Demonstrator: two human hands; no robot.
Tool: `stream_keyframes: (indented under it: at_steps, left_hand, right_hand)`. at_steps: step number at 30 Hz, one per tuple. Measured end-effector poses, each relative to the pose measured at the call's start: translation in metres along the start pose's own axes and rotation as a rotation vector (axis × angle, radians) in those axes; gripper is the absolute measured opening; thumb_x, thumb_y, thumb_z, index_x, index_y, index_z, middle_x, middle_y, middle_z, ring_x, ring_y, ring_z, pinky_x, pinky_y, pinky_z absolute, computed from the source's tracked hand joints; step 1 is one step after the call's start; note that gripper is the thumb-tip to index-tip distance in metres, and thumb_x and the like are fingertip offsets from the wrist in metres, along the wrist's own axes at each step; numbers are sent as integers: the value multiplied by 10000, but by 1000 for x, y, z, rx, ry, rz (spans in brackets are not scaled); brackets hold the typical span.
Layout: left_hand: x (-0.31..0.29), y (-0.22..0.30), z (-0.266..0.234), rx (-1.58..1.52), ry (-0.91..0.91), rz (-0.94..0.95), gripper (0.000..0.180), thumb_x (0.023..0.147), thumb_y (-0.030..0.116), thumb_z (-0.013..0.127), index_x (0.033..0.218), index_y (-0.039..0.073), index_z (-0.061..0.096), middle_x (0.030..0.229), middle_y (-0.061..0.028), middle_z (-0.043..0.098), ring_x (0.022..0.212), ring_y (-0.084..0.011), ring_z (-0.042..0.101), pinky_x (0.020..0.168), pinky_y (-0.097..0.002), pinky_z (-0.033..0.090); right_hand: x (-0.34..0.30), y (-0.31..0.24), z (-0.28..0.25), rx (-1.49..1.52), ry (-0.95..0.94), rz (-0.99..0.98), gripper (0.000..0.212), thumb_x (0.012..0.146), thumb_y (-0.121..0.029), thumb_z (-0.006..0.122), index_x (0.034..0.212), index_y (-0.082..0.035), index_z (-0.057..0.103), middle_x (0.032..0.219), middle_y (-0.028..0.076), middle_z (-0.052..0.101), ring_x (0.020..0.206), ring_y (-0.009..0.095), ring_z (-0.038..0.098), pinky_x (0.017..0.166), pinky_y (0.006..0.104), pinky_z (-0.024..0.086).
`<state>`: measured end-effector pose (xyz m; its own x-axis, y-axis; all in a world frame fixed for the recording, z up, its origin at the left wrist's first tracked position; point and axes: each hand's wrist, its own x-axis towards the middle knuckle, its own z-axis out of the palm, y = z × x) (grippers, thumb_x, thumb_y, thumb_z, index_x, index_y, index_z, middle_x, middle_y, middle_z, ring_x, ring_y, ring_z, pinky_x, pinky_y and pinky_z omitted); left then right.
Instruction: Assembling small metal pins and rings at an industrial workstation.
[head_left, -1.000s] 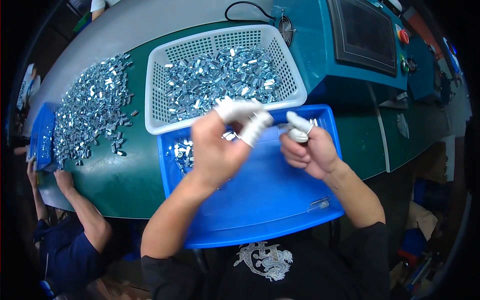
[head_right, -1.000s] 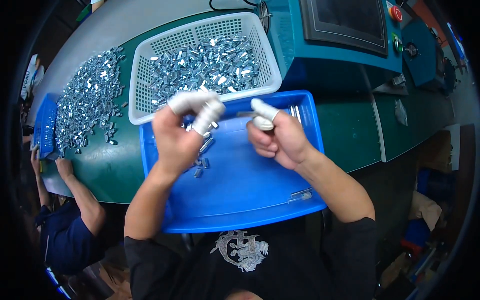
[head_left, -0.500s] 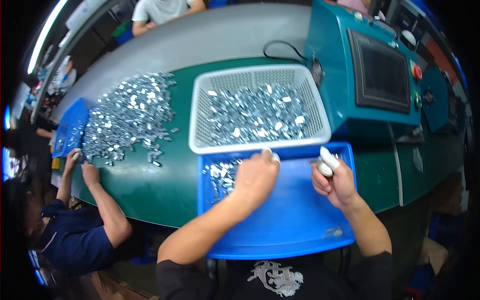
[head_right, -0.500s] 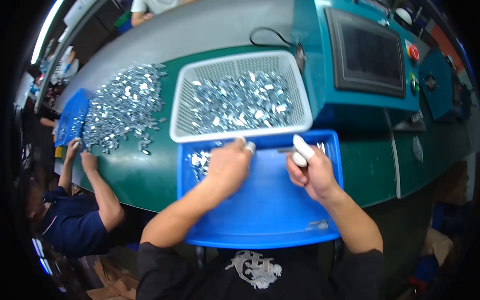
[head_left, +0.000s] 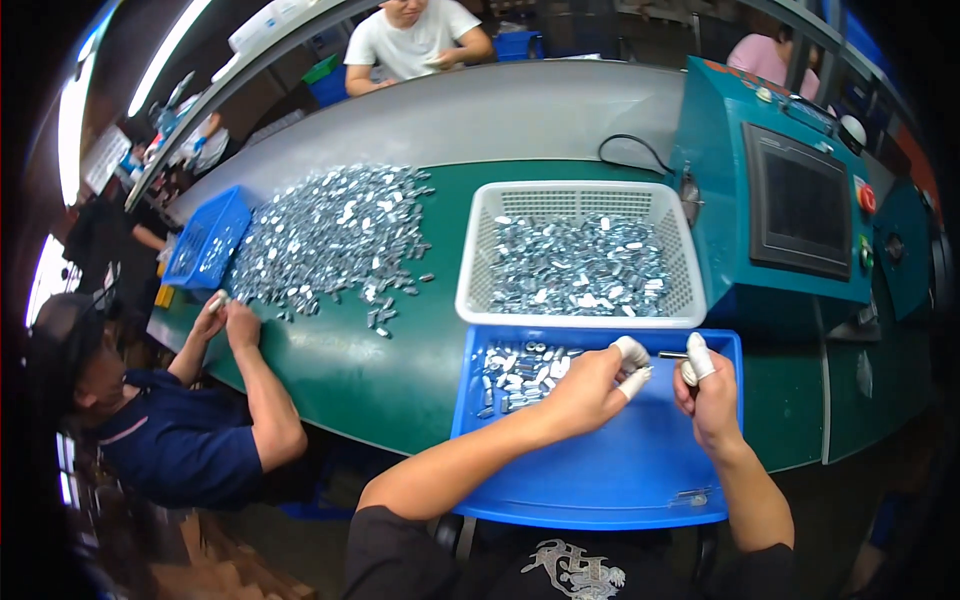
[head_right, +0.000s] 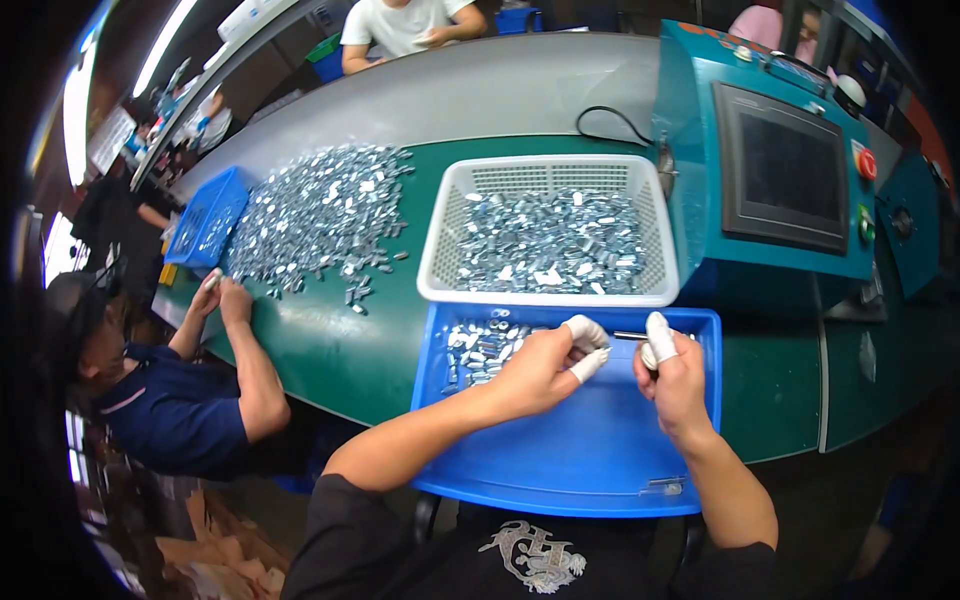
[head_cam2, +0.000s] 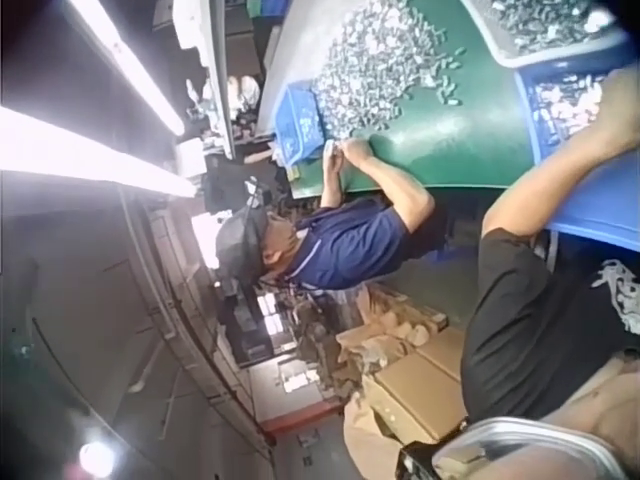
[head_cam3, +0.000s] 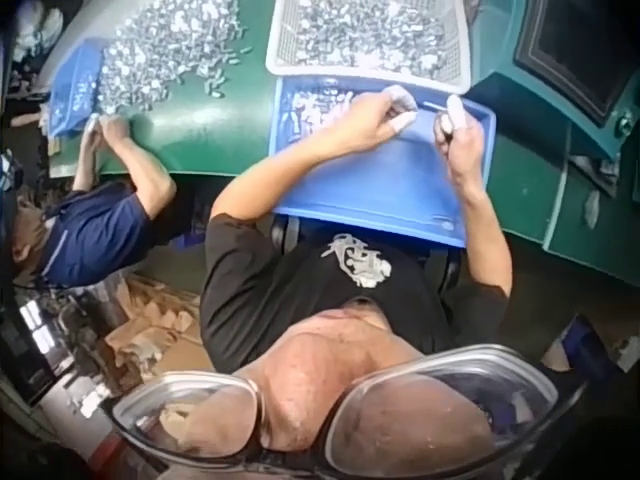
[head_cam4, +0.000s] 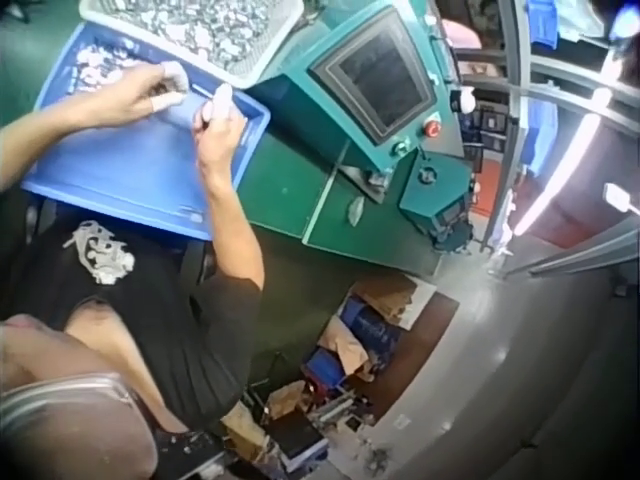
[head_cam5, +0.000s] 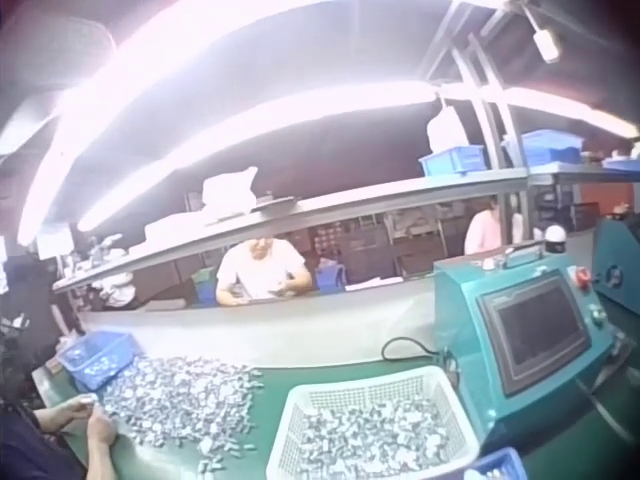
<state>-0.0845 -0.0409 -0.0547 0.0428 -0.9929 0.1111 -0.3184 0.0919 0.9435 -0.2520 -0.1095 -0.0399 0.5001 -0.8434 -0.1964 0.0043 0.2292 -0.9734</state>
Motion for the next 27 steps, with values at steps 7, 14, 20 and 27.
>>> stream_keyframes:
  at_steps: [7, 14, 20, 27]
  left_hand:
    - [-3, 1, -3, -210, 25, -27, 174, 830, 110, 658, 966, 7, 627, 818, -47, 639, 699, -86, 567, 645, -241, 481]
    - [-4, 2, -3, -311, 135, 59, 176, 838, 104, 646, 969, -14, 637, 841, -88, 653, 736, -121, 599, 667, -267, 493]
    - [-10, 1, -2, -339, -7, 70, 89, 823, 45, 630, 864, -19, 583, 792, -115, 634, 728, -164, 610, 653, -294, 478]
    - [4, -3, 3, 435, 254, 763, 134, 594, 56, 635, 684, 19, 542, 773, -106, 505, 759, -283, 533, 625, -410, 475]
  right_hand:
    - [-2, 4, 7, -175, 9, -56, 466, 966, -362, 426, 573, -111, 439, 482, -20, 421, 406, 40, 326, 378, 208, 241]
    - [-5, 8, 4, -121, 54, -69, 417, 975, -369, 394, 659, -101, 442, 477, -18, 372, 378, 56, 307, 357, 206, 232]
    - [-5, 16, 8, -174, -70, -32, 405, 975, -382, 390, 693, -104, 471, 477, -31, 379, 370, 47, 309, 346, 199, 231]
    - [-3, 11, 4, 179, -96, 408, 303, 953, -265, 311, 780, -104, 500, 479, -40, 393, 351, 45, 334, 324, 187, 252]
